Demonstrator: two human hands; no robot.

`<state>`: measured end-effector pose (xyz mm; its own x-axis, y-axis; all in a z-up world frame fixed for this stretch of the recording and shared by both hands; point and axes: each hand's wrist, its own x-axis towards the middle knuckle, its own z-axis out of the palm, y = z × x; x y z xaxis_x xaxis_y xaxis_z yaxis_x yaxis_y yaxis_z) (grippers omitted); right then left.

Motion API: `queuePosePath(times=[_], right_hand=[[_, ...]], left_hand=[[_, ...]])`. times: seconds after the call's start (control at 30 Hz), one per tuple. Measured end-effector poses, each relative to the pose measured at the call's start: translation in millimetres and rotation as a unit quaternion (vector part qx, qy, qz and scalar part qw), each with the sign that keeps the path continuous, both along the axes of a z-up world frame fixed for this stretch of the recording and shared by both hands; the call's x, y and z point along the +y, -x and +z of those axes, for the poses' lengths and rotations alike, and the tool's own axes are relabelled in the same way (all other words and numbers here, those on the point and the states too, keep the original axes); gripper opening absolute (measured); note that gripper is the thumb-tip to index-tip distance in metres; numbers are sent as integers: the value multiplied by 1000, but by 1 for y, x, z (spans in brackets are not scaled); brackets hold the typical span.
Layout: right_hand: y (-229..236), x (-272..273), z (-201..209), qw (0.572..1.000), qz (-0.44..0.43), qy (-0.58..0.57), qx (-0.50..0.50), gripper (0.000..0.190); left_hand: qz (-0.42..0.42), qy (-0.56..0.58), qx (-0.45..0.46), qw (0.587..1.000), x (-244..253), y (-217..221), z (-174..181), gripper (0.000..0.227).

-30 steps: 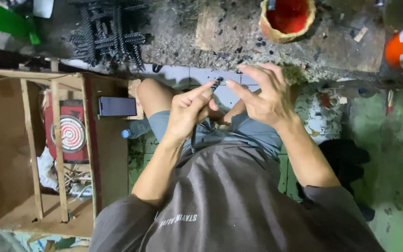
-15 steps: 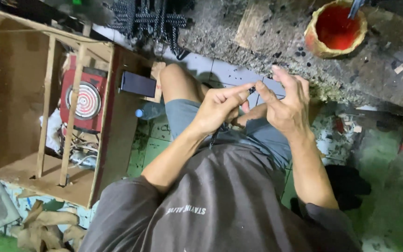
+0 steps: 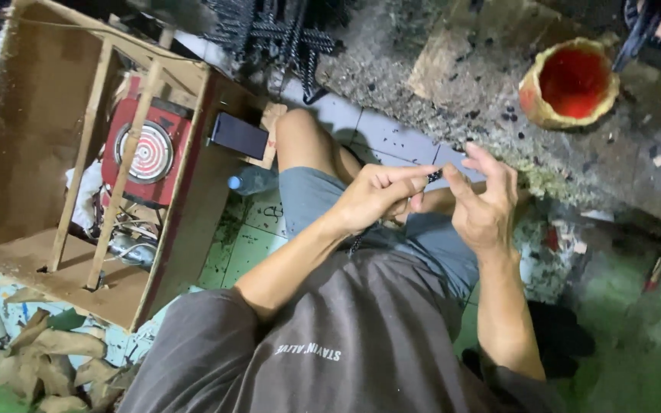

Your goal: Applying glue to long black shoe straps manually using a small brush or applicator

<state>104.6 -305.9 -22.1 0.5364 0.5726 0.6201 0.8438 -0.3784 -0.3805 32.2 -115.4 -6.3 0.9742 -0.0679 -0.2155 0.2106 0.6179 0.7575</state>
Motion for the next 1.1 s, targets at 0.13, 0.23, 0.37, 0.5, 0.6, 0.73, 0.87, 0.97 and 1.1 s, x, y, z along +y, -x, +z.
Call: queuePosePath(times=[0.13, 0.23, 0.37, 0.5, 0.6, 0.73, 0.87, 0.97, 1.1], right_hand=[[8, 0, -31, 998, 7, -9, 65, 36], [42, 21, -33, 958, 30, -66, 277, 66], [58, 28, -22, 842, 121, -191, 490, 86], [34, 2, 4, 869, 108, -110, 471, 90], [6, -8, 20, 846, 139, -5, 514, 89], [-50, -27, 52, 920, -132, 150, 337, 73], [-119, -46, 57, 918, -243, 203, 238, 50], [-151, -46, 50, 876, -268, 206, 345, 64], [-154, -47, 47, 887, -247, 200, 334, 40]], left_hand=[[16, 59, -26, 998, -2, -5, -20, 33], [106, 70, -94, 988, -8, -19, -27, 36], [288, 27, -150, 945, -12, -32, -26, 46], [108, -83, -124, 983, 7, -15, -22, 24], [-215, -219, -51, 950, 26, -1, -11, 52], [-138, -271, 27, 952, 19, 1, -9, 47], [3, -224, -12, 975, 20, -2, -14, 45], [56, -156, 8, 986, 16, -9, -7, 51], [100, -25, 23, 994, 12, -10, -9, 29]])
